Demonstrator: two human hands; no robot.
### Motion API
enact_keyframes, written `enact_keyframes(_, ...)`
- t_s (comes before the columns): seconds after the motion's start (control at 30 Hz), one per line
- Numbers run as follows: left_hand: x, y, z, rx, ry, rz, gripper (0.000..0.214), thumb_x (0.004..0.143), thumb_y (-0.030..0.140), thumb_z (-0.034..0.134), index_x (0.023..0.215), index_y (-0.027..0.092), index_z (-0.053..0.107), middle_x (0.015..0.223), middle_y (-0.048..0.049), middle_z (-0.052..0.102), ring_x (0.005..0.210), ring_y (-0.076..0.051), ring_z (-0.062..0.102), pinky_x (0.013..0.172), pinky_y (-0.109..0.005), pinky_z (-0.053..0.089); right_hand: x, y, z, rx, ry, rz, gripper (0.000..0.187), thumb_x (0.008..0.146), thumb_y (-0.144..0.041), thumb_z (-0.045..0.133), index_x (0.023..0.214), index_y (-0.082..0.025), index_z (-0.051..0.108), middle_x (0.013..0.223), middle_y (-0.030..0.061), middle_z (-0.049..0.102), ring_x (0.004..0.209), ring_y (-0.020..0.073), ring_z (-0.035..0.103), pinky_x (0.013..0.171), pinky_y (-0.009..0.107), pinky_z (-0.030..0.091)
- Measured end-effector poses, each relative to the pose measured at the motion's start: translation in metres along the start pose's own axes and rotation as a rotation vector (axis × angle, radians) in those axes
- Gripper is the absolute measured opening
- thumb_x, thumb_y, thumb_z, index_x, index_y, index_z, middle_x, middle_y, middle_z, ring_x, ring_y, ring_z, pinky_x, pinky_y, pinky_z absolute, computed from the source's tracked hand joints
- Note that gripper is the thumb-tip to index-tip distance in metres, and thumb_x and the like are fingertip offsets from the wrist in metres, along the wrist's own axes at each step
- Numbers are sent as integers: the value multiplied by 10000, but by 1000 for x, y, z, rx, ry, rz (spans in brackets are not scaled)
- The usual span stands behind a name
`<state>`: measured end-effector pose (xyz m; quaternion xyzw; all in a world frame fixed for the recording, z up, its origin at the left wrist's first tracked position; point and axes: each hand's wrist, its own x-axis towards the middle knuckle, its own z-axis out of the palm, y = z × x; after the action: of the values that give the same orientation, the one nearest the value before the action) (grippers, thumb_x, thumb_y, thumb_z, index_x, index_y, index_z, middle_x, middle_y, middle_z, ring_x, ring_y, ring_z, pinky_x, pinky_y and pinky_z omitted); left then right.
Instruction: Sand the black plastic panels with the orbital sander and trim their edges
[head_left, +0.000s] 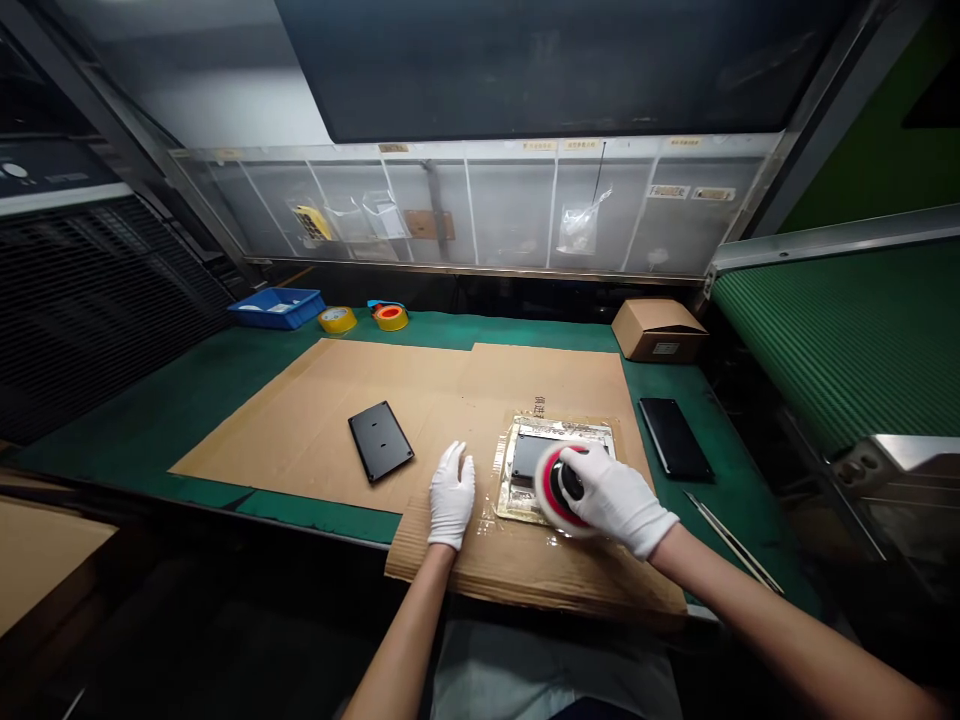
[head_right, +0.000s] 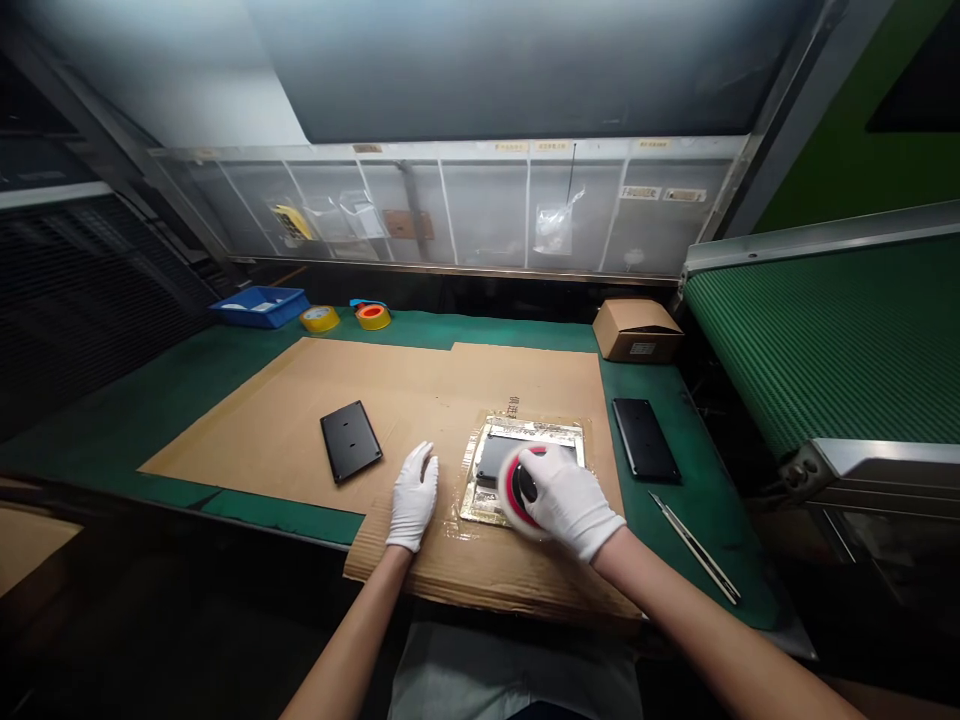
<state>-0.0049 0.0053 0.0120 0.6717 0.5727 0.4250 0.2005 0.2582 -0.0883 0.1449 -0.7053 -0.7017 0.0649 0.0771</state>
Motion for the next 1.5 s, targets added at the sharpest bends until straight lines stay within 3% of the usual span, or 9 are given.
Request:
enact_keyframes(0.13,1,-1,0,11,11,5,389,970,350,482,1244,145,667,1359,-159,656,1298,-274,605,1187,-475,434,-5,16,-1,-61,74,164,336,954,-430,509,1256,-323,611,1148,90,627,758,215,646,622,295,422)
enact_keyframes(0.3,1,-1,0,31,6,14,377,970,346,487,1245,163,668,1356,-147,663,1292,-275,609,1183,-488,438,-8,23,0,-2,30,-53,342,903,-349,571,1238,-301,622,1249,78,620,841,199,655,663,277,434)
enact_keyframes(0.47,1,-1,-1,38,3,21,386,973,346,482,1244,146,670,1358,-160,658,1293,-278,608,1183,-475,441,-8,35,-2,-72,105,149,354,952,-443,531,1272,-318,618,1125,85,635,730,200,626,591,291,380)
enact_keyframes(0.63,2,0,-1,65,-11,34,383,973,343,476,1249,156,664,1373,-146,651,1302,-274,603,1183,-474,442,-8,39,-2,51,40,7,325,934,-437,566,1223,-308,636,1066,53,627,755,176,617,614,270,382)
enact_keyframes(0.8,2,4,-3,64,-18,24,391,971,341,458,1242,140,655,1371,-161,651,1305,-282,602,1187,-481,432,8,51,-7,-26,34,233,348,939,-531,515,1162,-307,662,986,60,602,635,173,553,553,284,307)
enact_keyframes(0.97,2,8,-4,80,-19,20,325,966,288,480,1225,178,644,1371,-138,656,1300,-287,607,1175,-488,441,11,59,-5,150,1,78,353,894,-492,582,1189,-313,659,967,43,618,704,167,582,622,263,370)
enact_keyframes(1.13,4,10,-3,67,-3,-9,271,957,251,511,1191,213,641,1351,-99,673,1277,-270,625,1160,-469,457,42,73,-8,79,-23,212,408,847,-535,605,1154,-275,674,1026,86,645,705,186,580,630,277,366)
enact_keyframes(1.27,6,12,-2,64,-12,-38,256,962,259,506,1176,225,642,1360,-77,670,1285,-255,619,1175,-456,445,60,86,-13,113,-67,202,373,799,-490,640,1087,-254,671,973,78,682,736,193,603,640,264,382)
enact_keyframes(1.5,9,25,-7,24,-1,-110,263,938,241,524,1149,267,680,1317,-25,702,1262,-234,636,1168,-438,465,85,69,-24,158,-196,103,433,740,-413,687,1139,-247,679,987,71,735,790,214,650,612,260,406)
